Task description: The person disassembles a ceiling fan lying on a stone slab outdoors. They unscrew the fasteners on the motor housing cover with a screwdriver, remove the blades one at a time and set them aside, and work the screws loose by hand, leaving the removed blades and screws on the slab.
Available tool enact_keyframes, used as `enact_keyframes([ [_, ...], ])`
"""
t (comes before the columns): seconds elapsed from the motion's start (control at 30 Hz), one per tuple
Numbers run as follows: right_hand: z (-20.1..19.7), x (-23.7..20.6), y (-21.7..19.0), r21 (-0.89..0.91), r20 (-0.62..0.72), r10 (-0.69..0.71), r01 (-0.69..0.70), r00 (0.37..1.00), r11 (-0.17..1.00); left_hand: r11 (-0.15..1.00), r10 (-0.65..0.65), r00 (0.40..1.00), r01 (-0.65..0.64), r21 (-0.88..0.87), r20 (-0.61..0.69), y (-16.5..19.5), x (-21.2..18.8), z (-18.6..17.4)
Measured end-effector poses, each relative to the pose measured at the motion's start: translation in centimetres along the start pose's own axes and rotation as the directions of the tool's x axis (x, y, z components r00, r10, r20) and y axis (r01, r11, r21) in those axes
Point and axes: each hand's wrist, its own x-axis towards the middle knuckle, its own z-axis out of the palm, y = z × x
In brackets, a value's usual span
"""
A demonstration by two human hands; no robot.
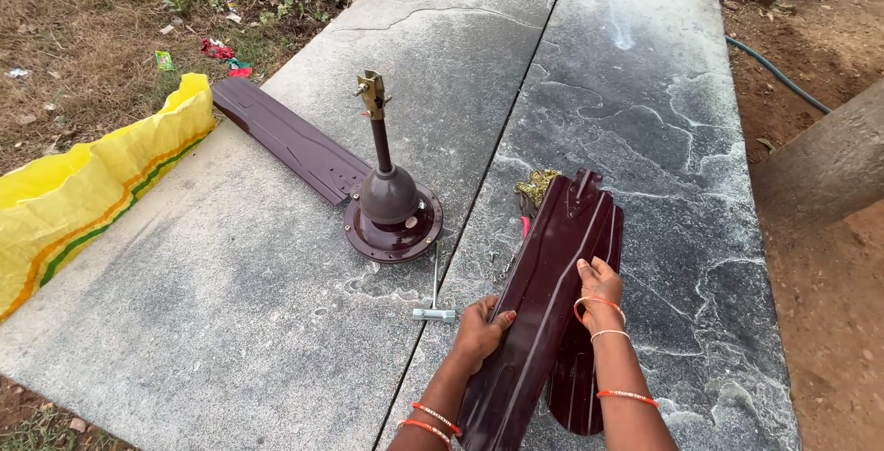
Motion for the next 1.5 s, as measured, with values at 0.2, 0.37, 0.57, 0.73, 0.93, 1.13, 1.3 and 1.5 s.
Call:
enact_keyframes([
  [0.2,-0.3,-2.5,0.4,-0.542,0.012,0.09,-0.069,0.996,0.837,1.0,0.022,1.0,-0.022,-0.017,0.011,0.6,-0.4,4.1],
  [0.37,0.3,-3.0,0.8,-0.757,-0.091,0.185,-0.189,0.979,0.626,0.987,-0.007,1.0,0.009,0.163,-0.009,1.3,-1.1,6.2],
  [0.57,0.6,-1.8,2.1,-0.831,-0.153,0.198,-0.235,0.968,0.504,0.989,0.082,0.994,-0.09,0.114,0.072,-0.7,-0.4,8.0],
  [0.73,0.0,-1.0,2.5,-0.847,-0.182,0.226,-0.269,0.957,0.459,0.961,0.068,0.985,-0.107,0.256,0.156,-1.1,-0.8,7.7],
  [0.93,-0.2,-0.1,2.3,-0.847,-0.214,0.236,-0.301,0.948,0.438,0.923,0.034,0.984,-0.098,0.372,0.175,-1.2,-2.1,7.2],
  [1.13,-0.1,0.7,2.0,-0.865,-0.239,0.28,-0.335,0.93,0.374,0.845,0.159,0.97,-0.229,0.483,0.183,-3.5,-1.7,7.7],
  [1.3,-0.3,0.6,2.0,-0.86,-0.234,0.28,-0.333,0.931,0.387,0.805,0.087,0.977,-0.183,0.564,0.193,-3.9,-1.6,7.7],
  [1.5,0.1,0.9,2.1,-0.873,-0.262,0.27,-0.347,0.927,0.343,0.772,0.113,0.97,-0.222,0.596,0.214,-4.3,-2.0,7.7],
])
